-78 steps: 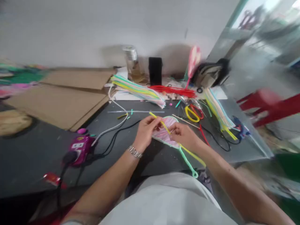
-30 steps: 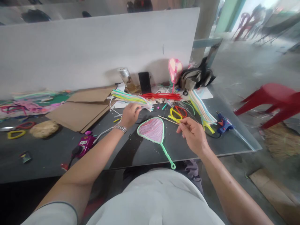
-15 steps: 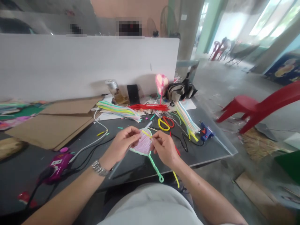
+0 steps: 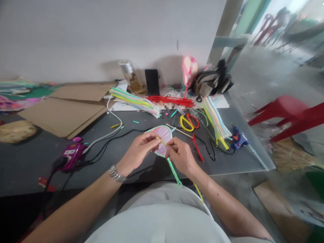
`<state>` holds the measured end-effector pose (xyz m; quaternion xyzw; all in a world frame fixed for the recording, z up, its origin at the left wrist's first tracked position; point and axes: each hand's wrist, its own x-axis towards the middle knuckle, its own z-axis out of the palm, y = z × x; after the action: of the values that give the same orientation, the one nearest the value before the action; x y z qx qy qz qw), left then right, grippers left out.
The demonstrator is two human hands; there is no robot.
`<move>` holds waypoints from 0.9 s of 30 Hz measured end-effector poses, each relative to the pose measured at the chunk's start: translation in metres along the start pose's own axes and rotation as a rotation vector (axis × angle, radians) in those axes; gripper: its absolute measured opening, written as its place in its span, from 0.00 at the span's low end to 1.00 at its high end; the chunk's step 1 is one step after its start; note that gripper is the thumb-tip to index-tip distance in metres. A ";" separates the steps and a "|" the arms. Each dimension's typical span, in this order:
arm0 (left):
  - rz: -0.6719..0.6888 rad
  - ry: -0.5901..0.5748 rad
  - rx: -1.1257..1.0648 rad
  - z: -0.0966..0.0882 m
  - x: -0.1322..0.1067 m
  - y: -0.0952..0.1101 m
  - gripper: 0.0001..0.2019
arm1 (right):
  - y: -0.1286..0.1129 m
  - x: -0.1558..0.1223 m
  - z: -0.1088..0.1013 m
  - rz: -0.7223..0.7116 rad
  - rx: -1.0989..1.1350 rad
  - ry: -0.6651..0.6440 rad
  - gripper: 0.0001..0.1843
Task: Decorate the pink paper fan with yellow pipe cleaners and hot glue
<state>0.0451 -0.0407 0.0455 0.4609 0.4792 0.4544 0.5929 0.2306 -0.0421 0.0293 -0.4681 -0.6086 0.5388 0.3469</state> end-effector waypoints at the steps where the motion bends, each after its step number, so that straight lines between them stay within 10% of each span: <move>1: -0.001 0.005 0.001 -0.001 0.000 -0.001 0.13 | 0.000 0.000 0.001 0.000 -0.011 -0.013 0.11; 27: 0.008 0.038 -0.115 -0.036 0.020 0.017 0.10 | -0.024 0.022 -0.008 0.026 -0.051 -0.214 0.17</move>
<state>0.0108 -0.0147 0.0556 0.4190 0.4616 0.4922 0.6075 0.2268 -0.0186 0.0522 -0.4245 -0.6497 0.5742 0.2608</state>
